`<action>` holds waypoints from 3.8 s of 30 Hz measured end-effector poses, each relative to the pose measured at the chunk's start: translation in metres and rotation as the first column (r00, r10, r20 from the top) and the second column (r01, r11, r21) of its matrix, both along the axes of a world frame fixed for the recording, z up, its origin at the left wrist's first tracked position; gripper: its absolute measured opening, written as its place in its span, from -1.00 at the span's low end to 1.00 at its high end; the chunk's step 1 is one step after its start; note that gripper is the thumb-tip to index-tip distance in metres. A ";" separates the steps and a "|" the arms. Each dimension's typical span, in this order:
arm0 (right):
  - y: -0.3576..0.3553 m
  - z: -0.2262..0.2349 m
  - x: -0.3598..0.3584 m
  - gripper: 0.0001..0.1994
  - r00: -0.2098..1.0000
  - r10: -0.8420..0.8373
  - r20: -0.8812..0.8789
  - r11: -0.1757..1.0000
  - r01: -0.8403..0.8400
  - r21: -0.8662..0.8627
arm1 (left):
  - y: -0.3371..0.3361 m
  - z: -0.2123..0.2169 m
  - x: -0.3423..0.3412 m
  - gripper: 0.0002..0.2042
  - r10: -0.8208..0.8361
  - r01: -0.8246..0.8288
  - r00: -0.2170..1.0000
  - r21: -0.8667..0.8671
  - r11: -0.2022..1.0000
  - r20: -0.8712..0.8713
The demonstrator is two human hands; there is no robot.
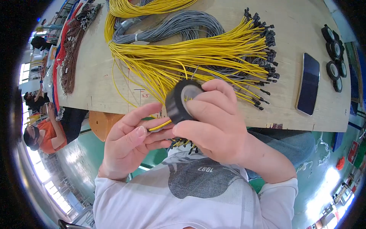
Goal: Bundle and wrap groups of yellow electrical wires with black tape.
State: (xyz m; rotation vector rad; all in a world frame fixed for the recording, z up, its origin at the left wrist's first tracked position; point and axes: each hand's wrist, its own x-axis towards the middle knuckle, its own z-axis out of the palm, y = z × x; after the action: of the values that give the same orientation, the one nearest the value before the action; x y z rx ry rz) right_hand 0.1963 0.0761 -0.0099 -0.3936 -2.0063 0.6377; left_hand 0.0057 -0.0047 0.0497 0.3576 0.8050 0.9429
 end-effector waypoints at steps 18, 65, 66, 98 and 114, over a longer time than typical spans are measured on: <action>0.001 -0.002 -0.001 -0.66 0.992 0.109 -0.056 0.924 -0.122 -0.363 | -0.005 -0.008 0.003 -0.59 0.028 -0.027 0.999 0.038 0.999 -0.015; -0.011 -0.007 -0.005 -0.65 0.994 0.025 -0.103 0.903 -0.066 -0.425 | -0.008 -0.022 -0.002 -0.66 0.100 -0.100 0.995 0.011 0.995 0.023; -0.008 -0.008 -0.005 -0.65 0.997 0.070 -0.034 0.932 -0.077 -0.355 | -0.007 -0.025 -0.004 -0.71 0.009 0.023 0.952 0.101 0.995 -0.305; -0.061 0.005 -0.011 -0.86 0.957 -0.221 -0.190 0.190 -0.149 -0.970 | -0.004 -0.048 0.034 -0.95 0.348 0.094 0.550 0.470 0.877 -0.759; -0.058 0.002 -0.021 -0.78 0.984 -0.167 -0.065 0.307 -0.010 -0.952 | -0.004 -0.054 0.027 -0.95 0.429 0.172 0.527 0.586 0.792 -0.733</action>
State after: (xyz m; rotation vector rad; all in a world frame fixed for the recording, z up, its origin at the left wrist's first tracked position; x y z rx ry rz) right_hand 0.1753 0.0184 -0.0082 -1.1087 -1.1931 1.7513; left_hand 0.0330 -0.0084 -0.0039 1.4455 1.4388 1.1689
